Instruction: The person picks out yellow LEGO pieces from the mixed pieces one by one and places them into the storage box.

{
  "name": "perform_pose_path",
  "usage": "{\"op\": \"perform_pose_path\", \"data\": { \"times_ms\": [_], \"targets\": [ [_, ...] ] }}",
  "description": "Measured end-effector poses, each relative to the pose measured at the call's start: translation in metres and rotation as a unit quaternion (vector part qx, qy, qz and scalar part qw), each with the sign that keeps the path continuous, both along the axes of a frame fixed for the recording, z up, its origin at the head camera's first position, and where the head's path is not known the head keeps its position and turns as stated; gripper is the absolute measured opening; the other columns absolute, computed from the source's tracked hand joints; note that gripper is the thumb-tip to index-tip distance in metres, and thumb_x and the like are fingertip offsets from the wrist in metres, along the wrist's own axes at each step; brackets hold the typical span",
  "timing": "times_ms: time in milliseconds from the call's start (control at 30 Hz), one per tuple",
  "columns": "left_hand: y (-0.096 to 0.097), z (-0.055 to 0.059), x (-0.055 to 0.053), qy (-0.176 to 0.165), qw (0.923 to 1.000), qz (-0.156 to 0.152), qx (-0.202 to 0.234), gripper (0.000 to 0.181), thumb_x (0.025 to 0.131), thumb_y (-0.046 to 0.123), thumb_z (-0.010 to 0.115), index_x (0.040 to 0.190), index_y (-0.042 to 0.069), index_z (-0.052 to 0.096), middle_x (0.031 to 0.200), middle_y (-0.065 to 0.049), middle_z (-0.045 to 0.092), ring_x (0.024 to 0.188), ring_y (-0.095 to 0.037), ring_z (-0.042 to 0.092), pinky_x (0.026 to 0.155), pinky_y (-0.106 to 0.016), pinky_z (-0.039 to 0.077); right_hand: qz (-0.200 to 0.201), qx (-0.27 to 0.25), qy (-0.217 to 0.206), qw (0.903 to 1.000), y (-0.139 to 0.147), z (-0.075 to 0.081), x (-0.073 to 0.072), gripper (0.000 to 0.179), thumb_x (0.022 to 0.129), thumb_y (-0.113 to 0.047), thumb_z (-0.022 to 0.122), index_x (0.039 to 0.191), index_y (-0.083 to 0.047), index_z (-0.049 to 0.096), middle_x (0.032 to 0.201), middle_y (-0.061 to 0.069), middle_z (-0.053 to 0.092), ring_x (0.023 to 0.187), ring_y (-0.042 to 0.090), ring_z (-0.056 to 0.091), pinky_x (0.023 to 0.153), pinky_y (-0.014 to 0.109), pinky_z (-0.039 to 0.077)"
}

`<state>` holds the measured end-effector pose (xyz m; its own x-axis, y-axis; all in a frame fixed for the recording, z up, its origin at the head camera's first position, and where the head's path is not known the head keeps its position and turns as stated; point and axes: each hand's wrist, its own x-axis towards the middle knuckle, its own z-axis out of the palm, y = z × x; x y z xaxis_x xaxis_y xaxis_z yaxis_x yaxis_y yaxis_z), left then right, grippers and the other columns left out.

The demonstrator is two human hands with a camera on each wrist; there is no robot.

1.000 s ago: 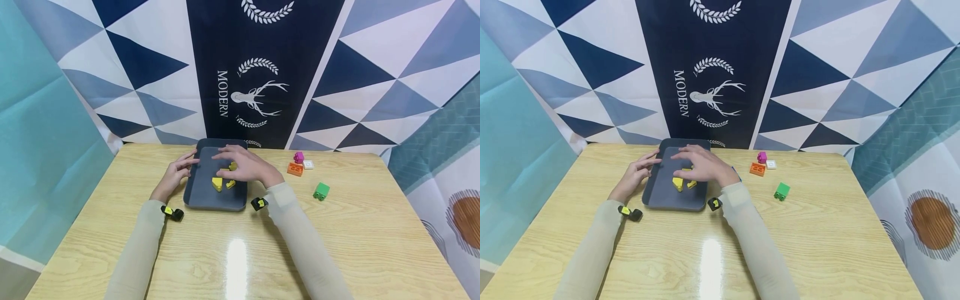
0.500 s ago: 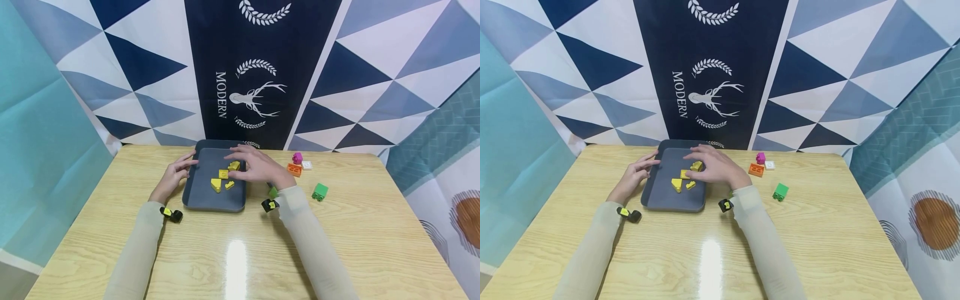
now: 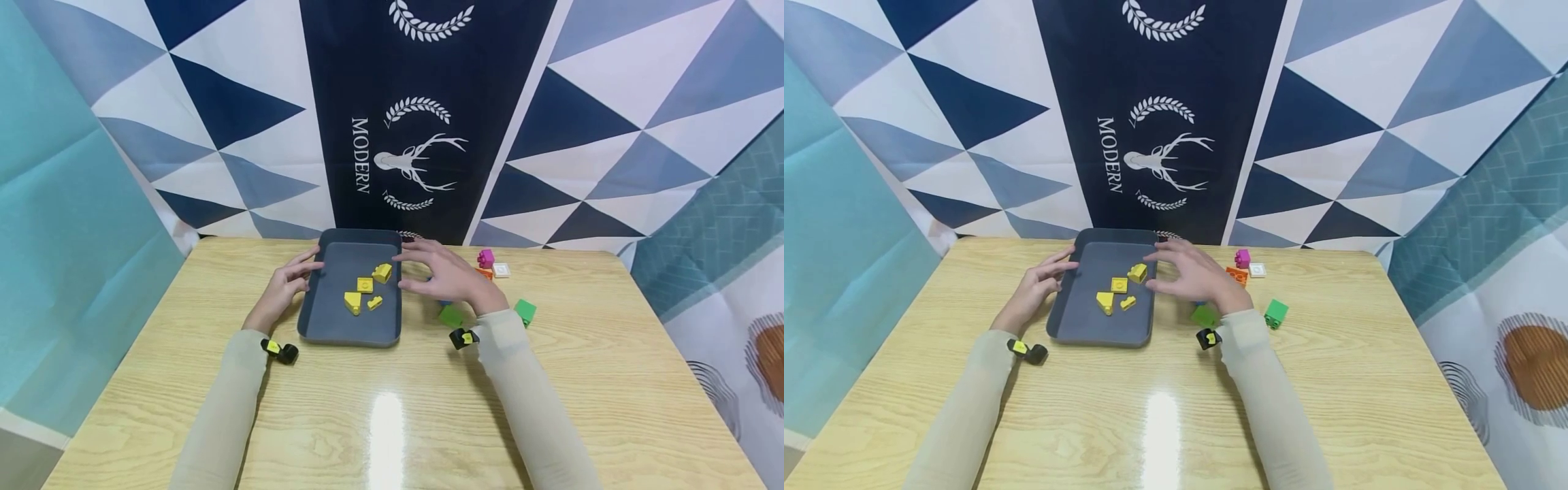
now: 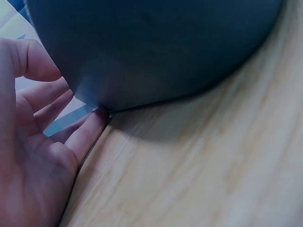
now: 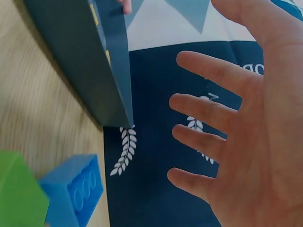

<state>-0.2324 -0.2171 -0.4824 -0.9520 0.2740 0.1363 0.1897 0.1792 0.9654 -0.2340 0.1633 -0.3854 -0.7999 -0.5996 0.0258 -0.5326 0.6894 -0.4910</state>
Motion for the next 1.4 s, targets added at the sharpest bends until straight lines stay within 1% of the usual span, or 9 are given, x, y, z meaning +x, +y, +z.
{"op": "perform_pose_path", "data": {
  "times_ms": [333,600,833,967,1000,1100,1233,1333,1400],
  "targets": [
    [0.001,-0.001,0.0,0.0,1.0,0.001,-0.002,0.053,0.101,-0.012,0.048,0.152,-0.011,0.063,0.187,-0.009,0.034,0.177,-0.032,0.024,0.122,-0.007,0.04,-0.035,0.014,0.0,0.9993,0.024,-0.01,0.003,0.066,0.103,-0.053,0.072,0.158,-0.018,0.067,0.182,0.013,0.043,0.175,0.044,0.026,0.136,0.078,0.026],
    [0.0,-0.003,0.001,0.001,1.0,0.003,-0.001,0.054,0.101,-0.012,0.047,0.152,-0.011,0.064,0.187,-0.01,0.034,0.178,-0.033,0.023,0.119,-0.004,0.039,-0.039,0.004,0.001,0.9992,0.037,-0.01,0.005,0.062,0.103,-0.048,0.073,0.158,-0.018,0.067,0.181,0.014,0.044,0.176,0.046,0.024,0.136,0.079,0.023],
    [-0.002,-0.005,-0.001,0.025,0.9997,-0.005,0.004,0.054,0.099,-0.006,0.049,0.15,-0.01,0.066,0.186,-0.012,0.037,0.176,-0.035,0.028,0.123,-0.01,0.042,-0.049,-0.003,-0.005,0.9988,0.054,-0.008,0.006,0.065,0.103,-0.047,0.073,0.16,-0.017,0.065,0.182,0.016,0.043,0.176,0.046,0.023,0.136,0.08,0.022],
    [-0.002,-0.008,-0.003,0.025,0.9997,-0.003,0.007,0.054,0.098,-0.005,0.051,0.149,-0.009,0.067,0.185,-0.011,0.039,0.175,-0.035,0.029,0.123,-0.011,0.043,-0.06,0.004,0.005,0.9982,0.064,-0.006,0.007,0.063,0.104,-0.045,0.073,0.159,-0.016,0.065,0.182,0.016,0.043,0.175,0.048,0.025,0.136,0.081,0.018],
    [0.0,-0.006,-0.002,0.023,0.9997,-0.004,0.004,0.055,0.098,-0.004,0.05,0.15,-0.009,0.066,0.185,-0.012,0.038,0.175,-0.038,0.028,0.124,-0.011,0.043,-0.064,0.005,0.007,0.9979,0.066,-0.006,0.008,0.063,0.104,-0.045,0.073,0.159,-0.016,0.066,0.181,0.016,0.043,0.174,0.048,0.025,0.136,0.081,0.018],
    [0.0,-0.007,-0.003,0.028,0.9996,-0.008,0.005,0.056,0.097,-0.004,0.05,0.15,-0.009,0.066,0.186,-0.012,0.037,0.176,-0.038,0.026,0.124,-0.012,0.043,-0.066,0.01,0.011,0.9977,0.071,-0.006,0.009,0.063,0.104,-0.045,0.074,0.159,-0.016,0.066,0.181,0.017,0.044,0.173,0.049,0.027,0.136,0.08,0.022],
    [-0.003,-0.011,-0.005,0.033,0.9992,-0.004,0.023,0.054,0.097,-0.005,0.052,0.147,-0.007,0.07,0.184,-0.009,0.041,0.174,-0.033,0.032,0.123,-0.013,0.045,-0.06,0.018,0.017,0.9979,0.075,-0.009,0.009,0.062,0.105,-0.045,0.073,0.158,-0.014,0.067,0.18,0.02,0.045,0.17,0.051,0.032,0.135,0.08,0.026],
    [-0.003,-0.009,-0.005,0.026,0.9995,-0.003,0.019,0.054,0.097,-0.006,0.052,0.148,-0.007,0.069,0.184,-0.007,0.041,0.174,-0.032,0.032,0.124,-0.013,0.044,-0.058,0.02,0.022,0.9979,0.077,-0.012,0.01,0.061,0.105,-0.043,0.073,0.158,-0.014,0.067,0.179,0.02,0.045,0.169,0.05,0.034,0.134,0.079,0.028],
    [-0.001,-0.006,-0.004,0.016,0.9998,-0.004,0.006,0.055,0.098,-0.007,0.05,0.15,-0.008,0.067,0.186,-0.008,0.038,0.176,-0.034,0.029,0.125,-0.013,0.043,-0.057,0.021,0.024,0.9979,0.079,-0.013,0.011,0.06,0.104,-0.042,0.073,0.157,-0.013,0.067,0.179,0.02,0.046,0.169,0.05,0.034,0.135,0.079,0.028]
  ]
}}
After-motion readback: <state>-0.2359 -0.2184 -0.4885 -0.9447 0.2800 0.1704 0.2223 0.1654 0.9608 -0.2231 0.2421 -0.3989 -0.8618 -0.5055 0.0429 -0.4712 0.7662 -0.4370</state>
